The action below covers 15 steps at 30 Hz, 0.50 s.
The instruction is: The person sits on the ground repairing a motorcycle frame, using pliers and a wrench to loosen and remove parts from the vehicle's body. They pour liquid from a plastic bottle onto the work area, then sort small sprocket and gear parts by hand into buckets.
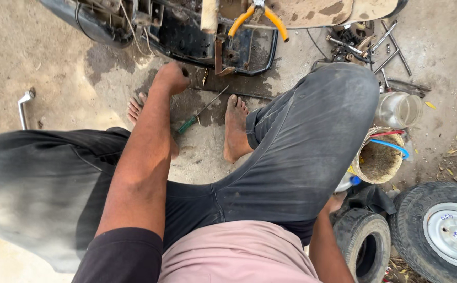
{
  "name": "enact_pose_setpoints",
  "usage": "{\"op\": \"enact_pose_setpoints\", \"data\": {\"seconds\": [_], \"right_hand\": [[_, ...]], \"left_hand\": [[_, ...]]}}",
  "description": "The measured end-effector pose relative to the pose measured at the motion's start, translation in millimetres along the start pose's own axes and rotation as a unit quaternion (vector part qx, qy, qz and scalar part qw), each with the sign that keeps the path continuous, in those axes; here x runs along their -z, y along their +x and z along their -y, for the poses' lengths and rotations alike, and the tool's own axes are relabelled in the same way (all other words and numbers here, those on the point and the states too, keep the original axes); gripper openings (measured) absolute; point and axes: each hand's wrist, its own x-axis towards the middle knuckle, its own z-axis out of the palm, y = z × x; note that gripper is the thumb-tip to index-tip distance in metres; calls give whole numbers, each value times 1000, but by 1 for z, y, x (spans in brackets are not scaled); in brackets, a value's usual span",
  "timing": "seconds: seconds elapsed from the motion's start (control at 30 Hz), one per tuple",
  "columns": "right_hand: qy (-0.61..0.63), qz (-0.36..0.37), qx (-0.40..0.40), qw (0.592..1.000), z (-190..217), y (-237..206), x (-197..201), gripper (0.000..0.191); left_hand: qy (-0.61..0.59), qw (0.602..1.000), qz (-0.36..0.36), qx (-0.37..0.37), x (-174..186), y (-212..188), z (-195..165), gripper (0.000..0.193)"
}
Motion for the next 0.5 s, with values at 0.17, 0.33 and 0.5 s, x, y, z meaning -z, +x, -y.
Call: {"op": "enact_pose_setpoints", "data": {"seconds": [0.17,0.33,0.5], "right_hand": [[-66,83,-106,989,-42,-34,1,74],[-46,344,-133,928,-62,-69,-17,71],[-8,475,-104,874,-14,-76,-41,69]], "left_hand": [[8,998,26,59,-3,3,6,28],[47,990,64,116,-13,7,12,33],[60,998,5,-29,6,1,-29,50]]}}
